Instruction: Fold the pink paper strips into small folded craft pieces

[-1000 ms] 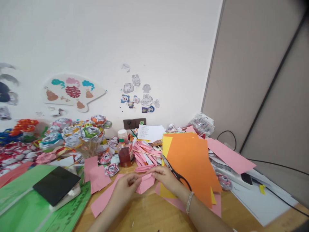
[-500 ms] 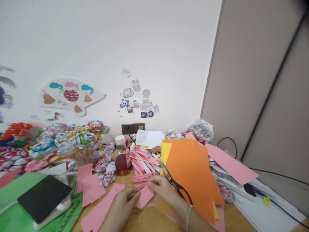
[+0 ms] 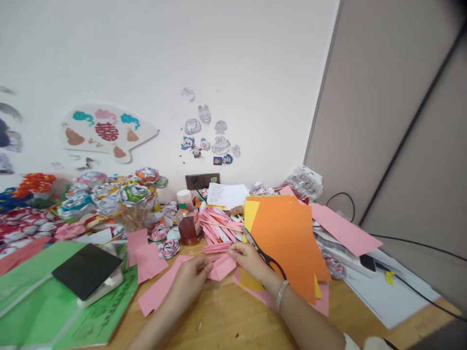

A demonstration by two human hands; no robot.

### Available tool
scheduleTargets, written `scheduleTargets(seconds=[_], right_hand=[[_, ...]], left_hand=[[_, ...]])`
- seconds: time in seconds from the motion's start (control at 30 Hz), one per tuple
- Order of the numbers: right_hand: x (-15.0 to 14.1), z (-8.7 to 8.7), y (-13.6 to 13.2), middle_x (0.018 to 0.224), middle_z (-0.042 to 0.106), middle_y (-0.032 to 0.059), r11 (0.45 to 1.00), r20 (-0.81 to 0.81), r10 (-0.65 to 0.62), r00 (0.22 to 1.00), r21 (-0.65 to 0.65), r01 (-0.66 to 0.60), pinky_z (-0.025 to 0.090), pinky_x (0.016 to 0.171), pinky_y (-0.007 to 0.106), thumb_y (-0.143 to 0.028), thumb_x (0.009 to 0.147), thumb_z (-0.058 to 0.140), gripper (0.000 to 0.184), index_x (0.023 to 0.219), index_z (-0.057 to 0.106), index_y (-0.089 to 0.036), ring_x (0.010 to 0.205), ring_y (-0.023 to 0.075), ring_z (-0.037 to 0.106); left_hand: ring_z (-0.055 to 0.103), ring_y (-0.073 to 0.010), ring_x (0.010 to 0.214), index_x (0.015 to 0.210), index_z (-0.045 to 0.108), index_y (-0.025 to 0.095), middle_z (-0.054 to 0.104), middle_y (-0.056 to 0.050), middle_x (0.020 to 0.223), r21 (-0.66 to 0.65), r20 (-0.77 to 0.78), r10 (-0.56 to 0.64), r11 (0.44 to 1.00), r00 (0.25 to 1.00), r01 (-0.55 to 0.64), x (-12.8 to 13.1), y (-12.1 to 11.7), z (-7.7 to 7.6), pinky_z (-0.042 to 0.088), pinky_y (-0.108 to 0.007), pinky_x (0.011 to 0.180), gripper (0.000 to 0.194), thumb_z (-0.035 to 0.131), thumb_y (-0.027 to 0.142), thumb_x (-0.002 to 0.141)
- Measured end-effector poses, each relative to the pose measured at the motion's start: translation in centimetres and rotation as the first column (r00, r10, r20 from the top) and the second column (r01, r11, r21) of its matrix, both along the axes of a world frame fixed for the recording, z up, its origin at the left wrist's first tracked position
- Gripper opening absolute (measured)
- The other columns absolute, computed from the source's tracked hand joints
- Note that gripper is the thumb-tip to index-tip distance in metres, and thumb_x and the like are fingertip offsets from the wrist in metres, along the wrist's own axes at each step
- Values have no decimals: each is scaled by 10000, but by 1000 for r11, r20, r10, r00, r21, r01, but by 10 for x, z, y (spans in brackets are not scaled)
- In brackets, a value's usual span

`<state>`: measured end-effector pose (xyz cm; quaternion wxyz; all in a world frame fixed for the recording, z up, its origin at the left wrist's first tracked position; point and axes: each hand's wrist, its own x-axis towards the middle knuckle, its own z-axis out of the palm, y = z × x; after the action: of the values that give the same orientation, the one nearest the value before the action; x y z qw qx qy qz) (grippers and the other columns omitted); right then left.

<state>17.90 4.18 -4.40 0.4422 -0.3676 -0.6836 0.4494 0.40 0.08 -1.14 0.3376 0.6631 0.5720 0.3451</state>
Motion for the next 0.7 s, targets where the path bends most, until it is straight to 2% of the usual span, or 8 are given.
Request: scheduleTargets(seconds=[0.13,0.3,0.4,0.47,0.57,0.63,0.7], right_hand=[[-3,0,-3,581,433,-33,999,18,-17,1000,33,16,293,500,195,-313,787,501,215,659,563,-152,556,95,390],[-7,-3,-4,674,545,-5,1000,44,-21,999,21,20,359,562,211,-246,762,525,133,760,622,-155,617,117,475],[-8,-5,-5,751,587,16,989,141,-103,985,117,86,381,622,230,-187,696,597,119,801,652,-167,701,143,508],[-9,-5,-6,740,595,18,983,188,-93,978,173,61,384,635,234,-182,675,629,85,751,665,-169,719,150,516],[-12,-3,-8,684,600,13,985,230,-38,973,175,-3,384,616,232,-177,693,618,54,686,671,-168,677,141,525],[-12,-1,-8,661,597,11,984,247,-39,968,179,-6,380,602,231,-171,696,614,65,669,673,-162,652,136,523],[-9,1,-7,663,598,10,986,250,-1,968,162,-41,378,592,227,-181,707,603,81,680,675,-157,641,131,521]], left_hand=[[444,-147,532,537,446,187,431,46,520,29,-1,-49,998,999,49,2,-4,3,346,-239,515,274,457,399,711],[457,-145,508,542,436,184,425,46,527,-33,-5,-106,994,994,106,6,-6,3,345,-236,496,284,424,387,739],[467,-152,528,534,462,178,444,38,525,11,-67,-98,995,993,99,6,-6,0,338,-233,501,304,425,388,752],[491,-166,568,572,531,167,513,15,552,57,-116,-116,991,986,123,7,-7,-2,346,-239,532,303,418,368,767],[547,-193,689,744,633,165,641,-34,711,96,-126,-187,975,974,199,8,-8,-4,375,-256,631,271,408,310,787],[559,-199,739,826,649,176,670,-47,800,109,-130,-219,966,967,233,8,-9,-3,375,-261,673,274,400,284,794],[554,-196,716,808,653,177,670,-43,778,118,-156,-207,967,966,227,9,-11,0,369,-259,659,287,388,289,800]])
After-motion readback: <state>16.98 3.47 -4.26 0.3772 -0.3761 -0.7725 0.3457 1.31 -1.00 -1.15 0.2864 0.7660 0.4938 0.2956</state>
